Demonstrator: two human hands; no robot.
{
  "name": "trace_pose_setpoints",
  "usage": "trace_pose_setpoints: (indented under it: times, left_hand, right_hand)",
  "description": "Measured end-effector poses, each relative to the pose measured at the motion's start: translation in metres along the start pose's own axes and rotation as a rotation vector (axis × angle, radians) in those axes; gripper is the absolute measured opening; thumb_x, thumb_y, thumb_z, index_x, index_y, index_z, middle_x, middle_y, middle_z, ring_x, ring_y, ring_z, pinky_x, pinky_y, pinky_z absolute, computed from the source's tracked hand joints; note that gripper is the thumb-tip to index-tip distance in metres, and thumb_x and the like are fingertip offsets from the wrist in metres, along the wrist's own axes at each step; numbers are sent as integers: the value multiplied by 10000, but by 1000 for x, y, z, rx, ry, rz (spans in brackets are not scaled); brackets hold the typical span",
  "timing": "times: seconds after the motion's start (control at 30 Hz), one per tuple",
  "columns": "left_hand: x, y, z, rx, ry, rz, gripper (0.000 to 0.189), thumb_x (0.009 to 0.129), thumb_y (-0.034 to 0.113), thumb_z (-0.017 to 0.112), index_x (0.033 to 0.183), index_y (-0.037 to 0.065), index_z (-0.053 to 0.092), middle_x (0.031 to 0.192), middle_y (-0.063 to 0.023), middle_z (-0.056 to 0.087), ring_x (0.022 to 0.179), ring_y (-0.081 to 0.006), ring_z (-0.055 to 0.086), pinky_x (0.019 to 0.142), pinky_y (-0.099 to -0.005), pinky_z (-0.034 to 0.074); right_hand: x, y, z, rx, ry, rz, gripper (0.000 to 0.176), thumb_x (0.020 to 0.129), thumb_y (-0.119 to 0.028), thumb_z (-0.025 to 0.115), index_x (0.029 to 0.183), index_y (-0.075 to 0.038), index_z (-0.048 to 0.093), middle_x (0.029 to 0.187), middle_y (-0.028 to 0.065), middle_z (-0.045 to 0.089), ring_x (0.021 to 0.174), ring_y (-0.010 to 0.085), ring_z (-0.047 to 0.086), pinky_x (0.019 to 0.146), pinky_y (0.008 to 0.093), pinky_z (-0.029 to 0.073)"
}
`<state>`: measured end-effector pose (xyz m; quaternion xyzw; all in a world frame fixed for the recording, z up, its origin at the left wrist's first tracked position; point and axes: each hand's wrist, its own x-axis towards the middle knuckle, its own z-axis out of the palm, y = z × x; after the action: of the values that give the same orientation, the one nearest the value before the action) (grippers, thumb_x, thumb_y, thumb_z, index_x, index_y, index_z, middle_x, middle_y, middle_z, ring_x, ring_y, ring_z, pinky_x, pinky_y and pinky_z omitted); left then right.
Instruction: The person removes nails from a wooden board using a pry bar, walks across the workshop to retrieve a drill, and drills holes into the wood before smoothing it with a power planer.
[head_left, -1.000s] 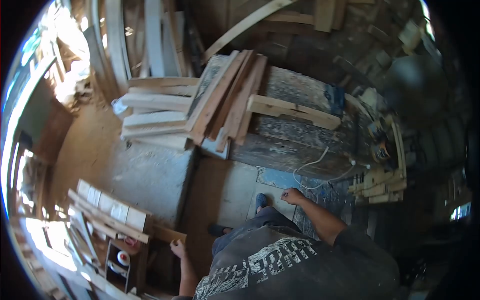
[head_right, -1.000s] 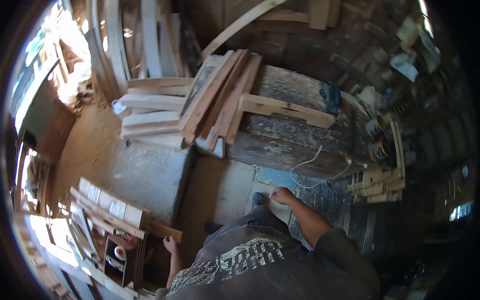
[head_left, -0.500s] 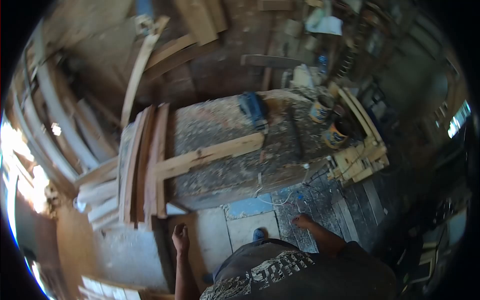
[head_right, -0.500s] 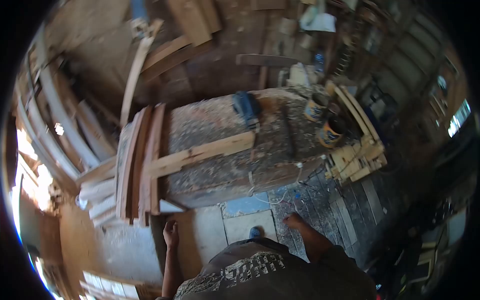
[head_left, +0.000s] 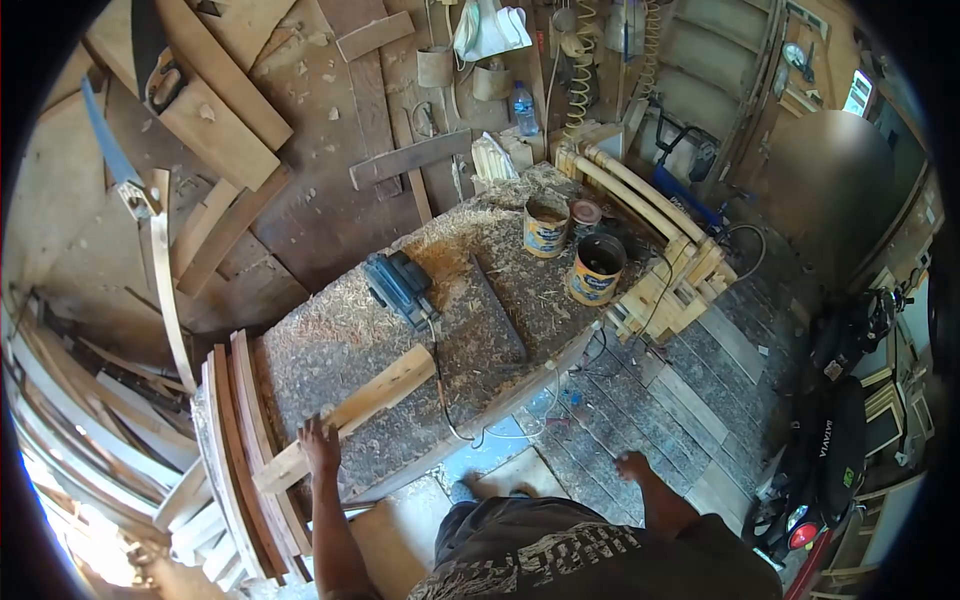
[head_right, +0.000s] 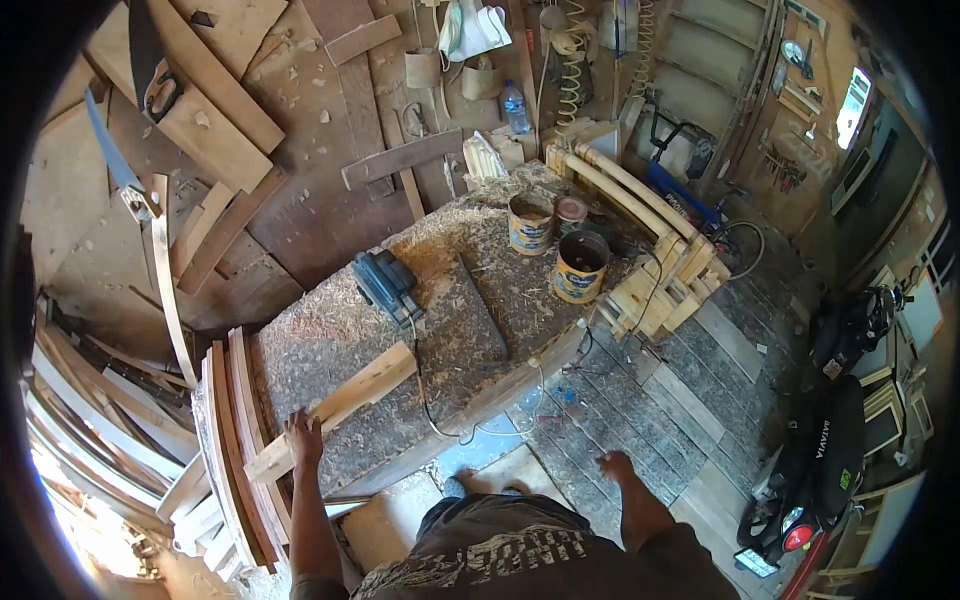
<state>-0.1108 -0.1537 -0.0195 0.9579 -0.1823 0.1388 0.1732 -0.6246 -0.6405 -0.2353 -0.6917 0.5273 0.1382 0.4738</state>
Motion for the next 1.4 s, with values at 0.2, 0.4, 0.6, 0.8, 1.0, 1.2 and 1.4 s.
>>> trace_pose_setpoints:
  times: [0.2,0.4,0.6,0.8,1.0,1.2,1.4]
  left_hand:
    - [11,-4,-7,-116,-27,43,45,778,107,652,787,63,656,904,-120,614,918,-342,549,826,-456,434]
    - [16,-16,-18,-201,-100,141,36,753,66,653,788,66,645,864,-107,624,893,-325,563,806,-439,432]
    - [24,-21,-25,-267,-169,182,38,771,91,658,805,78,646,837,-93,631,842,-294,587,787,-422,425]
    - [27,-34,-23,-395,-215,169,90,779,125,674,836,68,633,855,-94,630,861,-302,583,806,-427,420]
    - [45,-44,-23,-164,-186,352,665,615,367,847,1151,73,586,1067,-165,626,977,-361,594,873,-413,458]
    - [72,-65,5,-170,-889,125,617,555,416,890,978,23,671,882,-186,699,855,-346,685,748,-422,538]
    - [61,-76,17,-183,-794,123,526,572,347,871,974,58,693,809,-162,708,779,-326,703,682,-427,540]
  right_hand:
    - [-24,54,52,213,-31,382,287,855,-345,711,917,-72,648,797,88,694,632,216,676,560,387,556]
    - [-11,-9,64,248,6,354,276,866,-309,712,873,-52,610,801,120,672,621,258,642,585,447,550]
    - [13,-121,67,371,23,-16,271,883,-310,664,938,-46,663,787,84,668,611,191,642,530,347,535]
    - [4,-168,73,163,-54,-93,317,859,-341,692,969,-44,679,848,85,703,660,180,674,541,336,547]
    - [-1,-124,40,100,59,80,346,858,-381,685,949,-47,676,825,82,704,657,193,683,552,349,558]
    - [-38,-70,9,194,166,154,341,860,-371,688,981,-52,683,832,83,703,667,209,682,572,375,570]
    - [-92,0,6,291,196,261,373,848,-382,707,986,-37,674,843,100,708,632,204,675,566,372,570]
